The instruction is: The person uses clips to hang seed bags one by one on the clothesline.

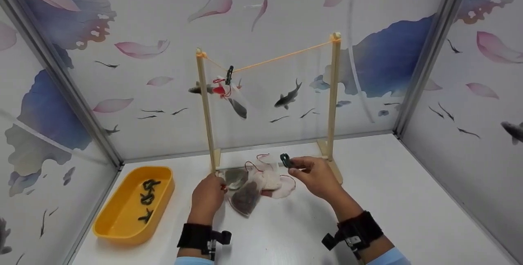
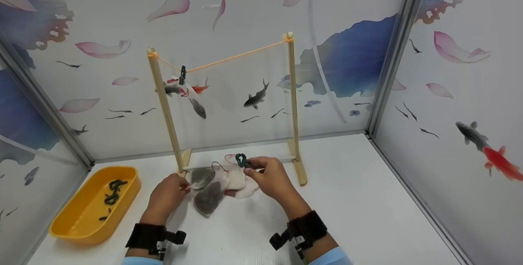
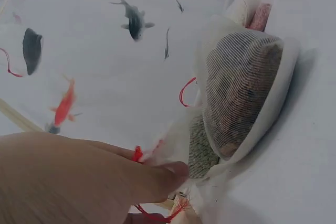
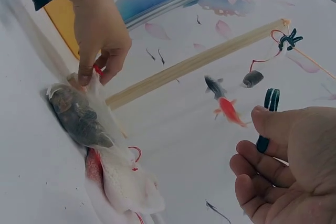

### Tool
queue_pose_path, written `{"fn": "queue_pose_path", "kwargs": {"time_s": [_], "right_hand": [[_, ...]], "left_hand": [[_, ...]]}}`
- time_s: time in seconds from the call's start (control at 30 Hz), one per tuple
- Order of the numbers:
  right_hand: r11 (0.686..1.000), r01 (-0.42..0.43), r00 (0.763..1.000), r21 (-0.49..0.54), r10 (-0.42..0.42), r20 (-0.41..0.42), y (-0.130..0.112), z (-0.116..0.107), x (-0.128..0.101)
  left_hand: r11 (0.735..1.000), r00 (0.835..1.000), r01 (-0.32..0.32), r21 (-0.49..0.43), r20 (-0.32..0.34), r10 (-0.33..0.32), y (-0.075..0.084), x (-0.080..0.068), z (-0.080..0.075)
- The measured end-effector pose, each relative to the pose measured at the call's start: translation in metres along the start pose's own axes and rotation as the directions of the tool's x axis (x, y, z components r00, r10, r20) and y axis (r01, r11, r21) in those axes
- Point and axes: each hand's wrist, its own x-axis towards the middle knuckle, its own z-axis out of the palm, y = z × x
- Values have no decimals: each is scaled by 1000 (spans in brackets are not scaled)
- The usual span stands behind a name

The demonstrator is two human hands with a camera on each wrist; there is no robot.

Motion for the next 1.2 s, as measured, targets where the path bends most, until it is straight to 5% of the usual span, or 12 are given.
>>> {"fn": "queue_pose_path", "kwargs": {"time_s": [0.3,0.57,0.73,0.9,1.03,1.2], "right_hand": [[999,18,1000,-42,-18,-6,5,1,2],[997,-31,998,-74,27,-53,7,3,5],[986,-73,992,-148,57,-111,8,1,11],[961,-33,993,-275,0,-118,-7,-15,27],[896,144,977,-420,-196,-82,-43,-43,52],[709,332,901,-622,-433,-12,-114,-80,92]], "left_hand": [[979,991,69,-192,-98,-89,8,8,-2],[943,958,72,-324,-242,-156,22,11,-15],[948,944,35,-315,-302,-135,34,11,-28],[962,925,-78,-260,-379,-27,55,18,-59],[958,889,-229,-173,-439,134,82,33,-96],[934,852,-351,-68,-437,288,118,57,-143]]}}
